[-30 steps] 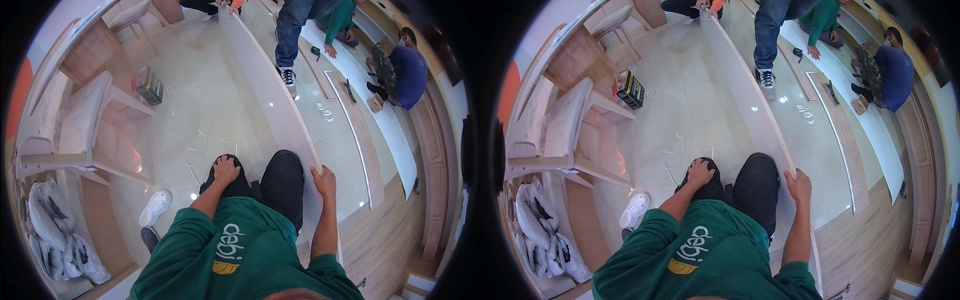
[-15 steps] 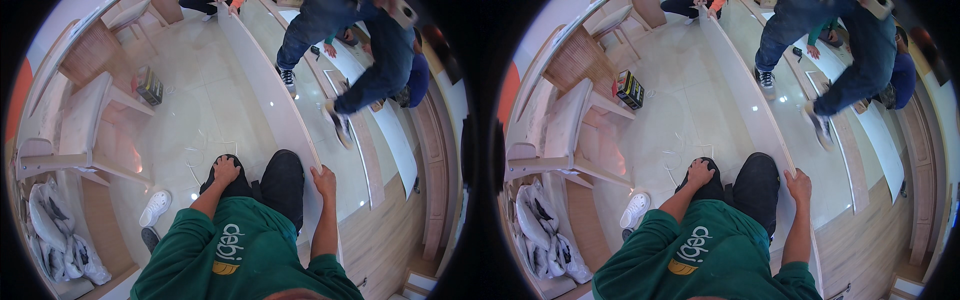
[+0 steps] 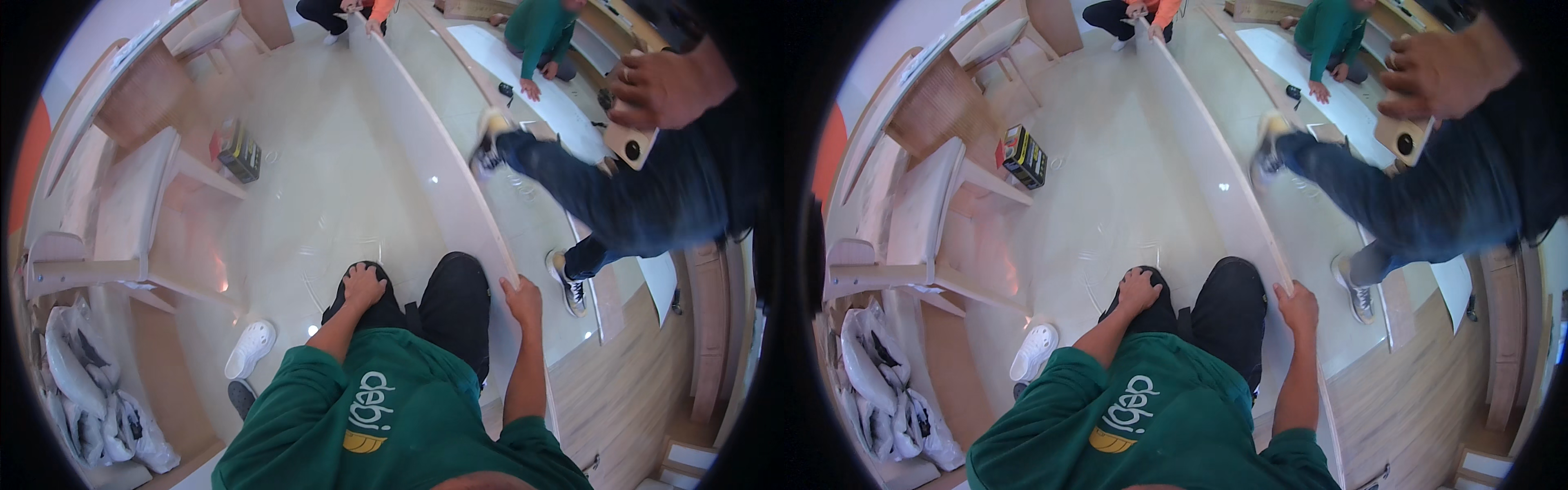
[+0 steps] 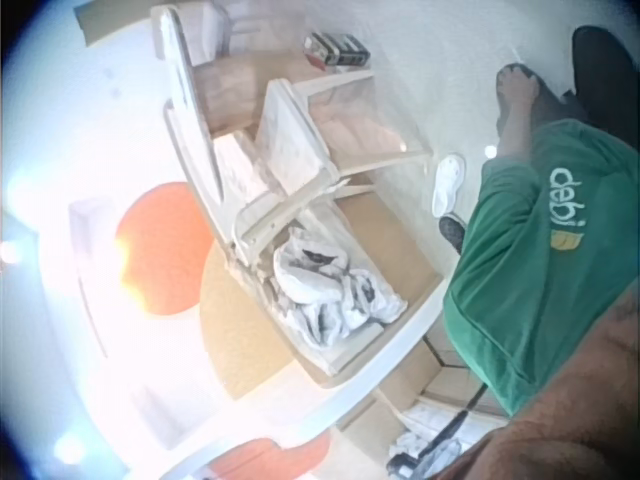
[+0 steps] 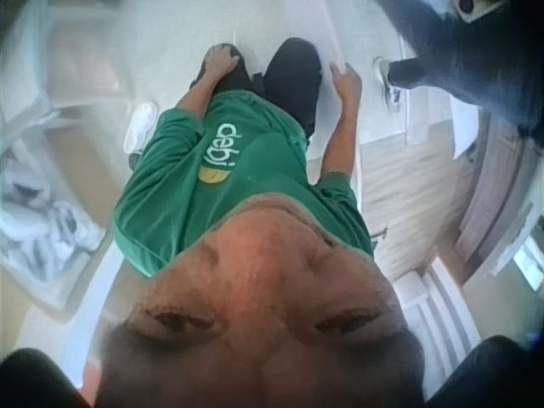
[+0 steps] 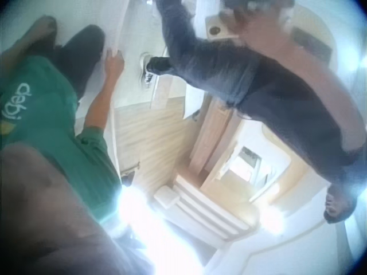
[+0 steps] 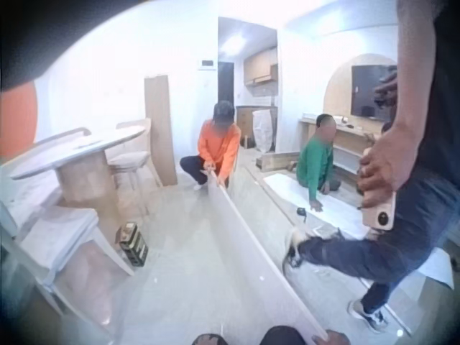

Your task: The person kneels on the floor and works with a coworker to assemble a large, curved piece of furniture. They handle long wooden trim pieces and large white panels, positioning them against the structure. The person uses a utility knife to cut a strip of material along the edge of a panel.

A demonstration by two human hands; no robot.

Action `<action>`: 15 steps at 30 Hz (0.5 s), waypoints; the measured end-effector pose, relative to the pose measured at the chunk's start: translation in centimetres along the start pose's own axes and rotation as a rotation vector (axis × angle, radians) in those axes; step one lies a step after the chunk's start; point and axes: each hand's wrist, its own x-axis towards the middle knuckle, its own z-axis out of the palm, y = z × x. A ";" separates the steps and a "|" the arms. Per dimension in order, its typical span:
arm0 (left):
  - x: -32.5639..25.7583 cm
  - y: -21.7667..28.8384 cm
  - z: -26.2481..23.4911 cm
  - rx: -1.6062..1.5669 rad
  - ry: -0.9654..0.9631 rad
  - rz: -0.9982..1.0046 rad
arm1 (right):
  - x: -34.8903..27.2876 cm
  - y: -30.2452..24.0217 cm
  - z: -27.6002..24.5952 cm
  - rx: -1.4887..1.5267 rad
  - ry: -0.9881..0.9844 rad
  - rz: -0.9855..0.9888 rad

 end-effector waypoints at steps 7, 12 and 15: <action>-0.6 -0.2 0.0 -0.018 -0.032 -0.003 | -0.8 -0.1 0.3 -0.091 0.028 0.020; -0.1 -0.2 0.0 -0.011 -0.003 0.000 | -0.2 -0.4 -0.2 -0.092 -0.011 0.027; -0.1 -0.1 0.1 -0.002 -0.006 -0.006 | -0.2 -0.5 -0.1 -0.084 -0.023 0.034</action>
